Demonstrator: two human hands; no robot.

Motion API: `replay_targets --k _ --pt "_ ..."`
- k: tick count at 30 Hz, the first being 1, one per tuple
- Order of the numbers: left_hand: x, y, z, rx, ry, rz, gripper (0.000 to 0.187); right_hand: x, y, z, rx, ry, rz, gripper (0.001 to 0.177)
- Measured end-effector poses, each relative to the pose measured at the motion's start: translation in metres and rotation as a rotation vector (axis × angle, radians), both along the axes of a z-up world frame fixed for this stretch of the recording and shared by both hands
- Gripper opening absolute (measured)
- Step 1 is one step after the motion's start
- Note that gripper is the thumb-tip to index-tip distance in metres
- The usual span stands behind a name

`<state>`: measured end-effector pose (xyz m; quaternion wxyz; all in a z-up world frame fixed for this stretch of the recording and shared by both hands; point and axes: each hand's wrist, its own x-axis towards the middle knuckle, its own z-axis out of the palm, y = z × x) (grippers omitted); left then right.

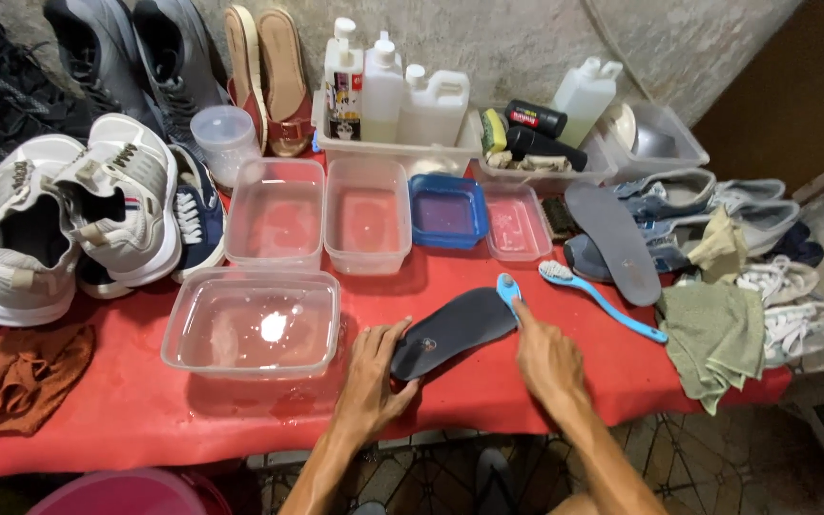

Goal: The person is cleaning a shoe insole by applying liquid and scrubbing it with a small brush.

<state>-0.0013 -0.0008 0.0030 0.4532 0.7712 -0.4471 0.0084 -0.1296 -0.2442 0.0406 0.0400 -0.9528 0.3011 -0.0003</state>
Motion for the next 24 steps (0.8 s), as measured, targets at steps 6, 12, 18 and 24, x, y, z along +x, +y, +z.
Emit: replay_targets --k 6,12,18,24 --pt "-0.005 0.002 0.008 -0.012 -0.007 0.001 0.08 0.002 0.035 0.021 0.442 0.007 0.107 0.049" --pt "-0.002 0.001 0.002 -0.023 -0.008 0.011 0.073 0.002 0.045 0.023 0.001 0.011 0.298 0.074" --pt "-0.003 0.001 0.006 -0.013 -0.016 0.012 0.076 0.007 0.013 -0.009 -0.147 0.035 0.045 0.076" --pt "-0.006 0.003 0.006 0.004 0.007 0.005 0.077 0.014 0.026 0.013 0.18 0.035 0.231 0.078"
